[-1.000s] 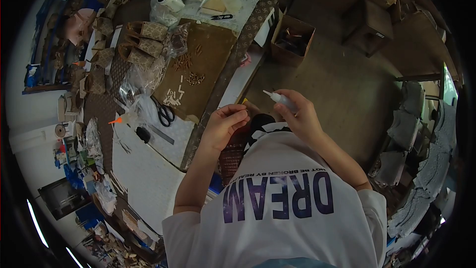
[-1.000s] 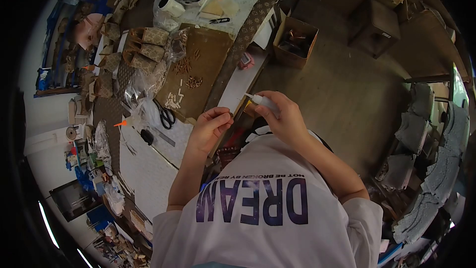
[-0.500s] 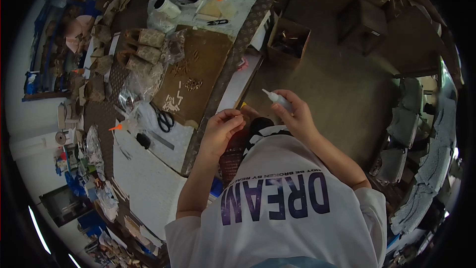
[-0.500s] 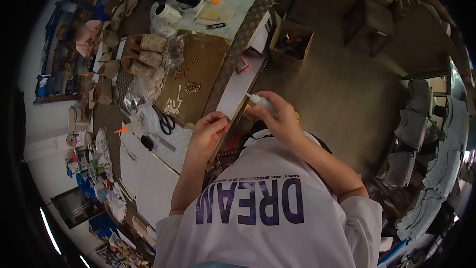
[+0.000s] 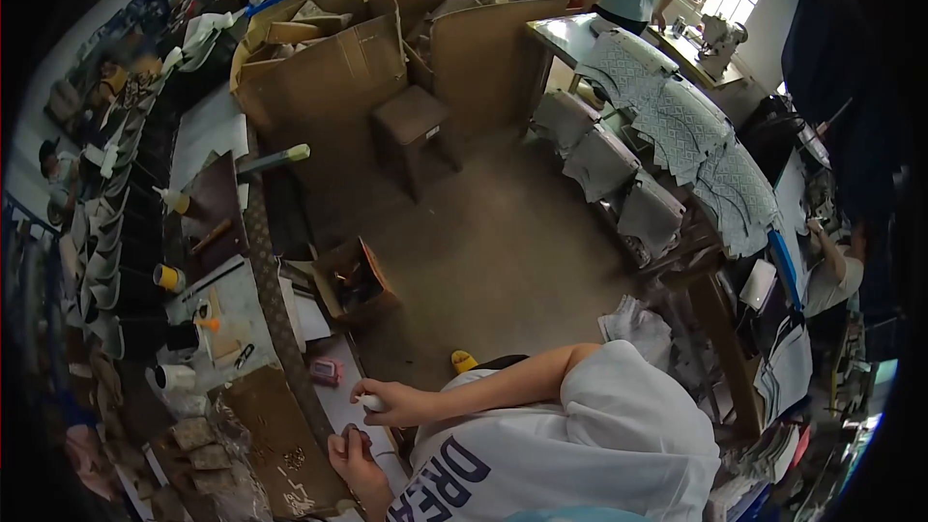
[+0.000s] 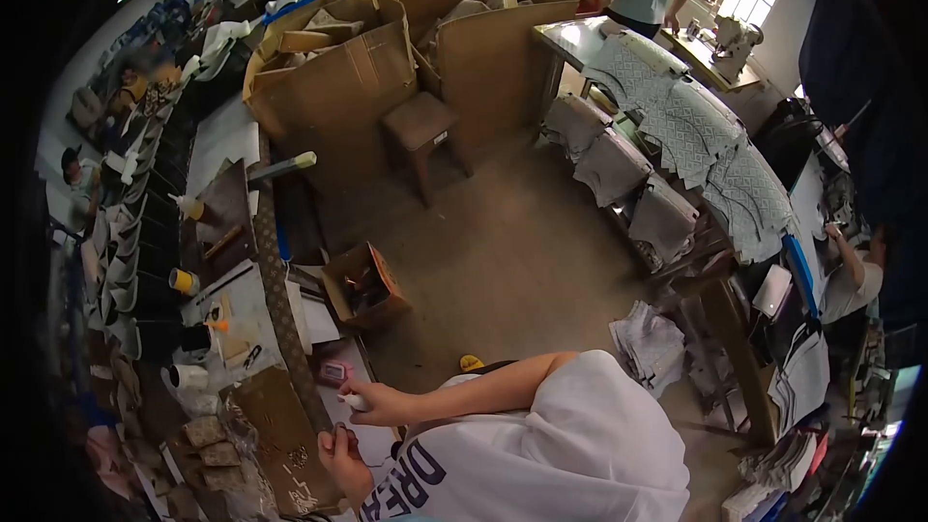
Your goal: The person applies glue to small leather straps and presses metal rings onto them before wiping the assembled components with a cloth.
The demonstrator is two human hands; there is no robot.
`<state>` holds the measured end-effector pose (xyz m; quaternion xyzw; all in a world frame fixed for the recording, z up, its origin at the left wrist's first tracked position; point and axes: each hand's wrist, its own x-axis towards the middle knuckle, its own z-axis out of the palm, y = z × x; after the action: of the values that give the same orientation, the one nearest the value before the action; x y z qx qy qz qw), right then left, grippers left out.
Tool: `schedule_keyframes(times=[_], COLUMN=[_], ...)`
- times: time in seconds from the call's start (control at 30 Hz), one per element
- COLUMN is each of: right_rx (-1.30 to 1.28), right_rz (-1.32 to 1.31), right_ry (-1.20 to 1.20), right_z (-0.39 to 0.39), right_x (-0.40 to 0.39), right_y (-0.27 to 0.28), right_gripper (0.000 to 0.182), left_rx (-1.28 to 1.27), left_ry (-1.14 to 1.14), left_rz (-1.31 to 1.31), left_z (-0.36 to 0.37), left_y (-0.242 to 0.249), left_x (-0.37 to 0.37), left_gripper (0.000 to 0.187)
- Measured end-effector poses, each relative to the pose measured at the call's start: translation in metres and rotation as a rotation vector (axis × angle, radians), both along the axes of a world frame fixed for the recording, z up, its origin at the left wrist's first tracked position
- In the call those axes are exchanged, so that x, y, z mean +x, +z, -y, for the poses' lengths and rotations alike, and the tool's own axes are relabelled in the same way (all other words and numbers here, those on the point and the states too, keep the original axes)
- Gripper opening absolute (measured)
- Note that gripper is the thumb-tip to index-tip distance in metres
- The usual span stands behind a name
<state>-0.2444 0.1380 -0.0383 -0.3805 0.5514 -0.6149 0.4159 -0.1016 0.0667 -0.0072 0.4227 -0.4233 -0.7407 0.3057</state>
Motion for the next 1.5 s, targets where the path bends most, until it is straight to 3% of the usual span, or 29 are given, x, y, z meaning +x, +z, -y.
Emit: schedule_keyframes(times=[0.17, 0.57, 0.87, 0.97, 1.07, 1.1, 1.2, 1.3, 1.33, 1.4, 1.5], right_rx=[0.127, 0.027, 0.171, 0.234, 0.29, 0.163, 0.226, 0.081, 0.138, 0.211, 0.276], right_rz=[-0.069, -0.211, 0.015, 0.028, 0.214, 0.162, 0.36, 0.014, 0.034, 0.016, 0.046], right_ry=[0.022, -0.154, 0.015, 0.127, 0.211, 0.173, 0.279, 0.214, 0.227, 0.254, 0.259], right_z=[-0.009, -0.018, 0.002, 0.014, 0.03, 0.036, 0.053, 0.071, 0.077, 0.089, 0.102], right_x=[-0.011, -0.023, -0.017, -0.013, -0.003, 0.005, 0.022, 0.036, 0.041, 0.05, 0.062], right_y=[0.005, 0.003, 0.002, 0.012, 0.014, 0.006, -0.012, 0.001, 0.013, 0.012, -0.006], right_gripper=[0.022, 0.023, 0.022, 0.021, 0.02, 0.016, 0.016, 0.01, 0.009, 0.008, 0.01], left_rx=[-0.101, -0.212, -0.23, -0.217, -0.183, -0.154, -0.192, -0.348, -0.444, -0.464, -0.108], left_ry=[-0.09, -0.139, 0.003, 0.022, 0.001, -0.007, -0.055, -0.017, -0.014, 0.078, 0.034], left_rz=[-0.011, 0.053, 0.13, 0.168, 0.203, 0.199, 0.186, 0.276, 0.363, 0.241, 0.075], left_z=[0.006, -0.002, -0.001, 0.009, 0.024, 0.029, 0.044, 0.051, 0.052, 0.058, 0.078], left_y=[-0.011, -0.018, -0.008, -0.006, -0.002, 0.0, 0.003, 0.009, 0.02, -0.001, -0.014], left_x=[-0.014, -0.041, -0.027, -0.011, 0.01, 0.016, 0.034, 0.047, 0.047, 0.057, 0.077], left_gripper=[0.033, 0.035, 0.004, 0.008, 0.01, 0.01, 0.008, 0.01, 0.011, 0.013, 0.015])
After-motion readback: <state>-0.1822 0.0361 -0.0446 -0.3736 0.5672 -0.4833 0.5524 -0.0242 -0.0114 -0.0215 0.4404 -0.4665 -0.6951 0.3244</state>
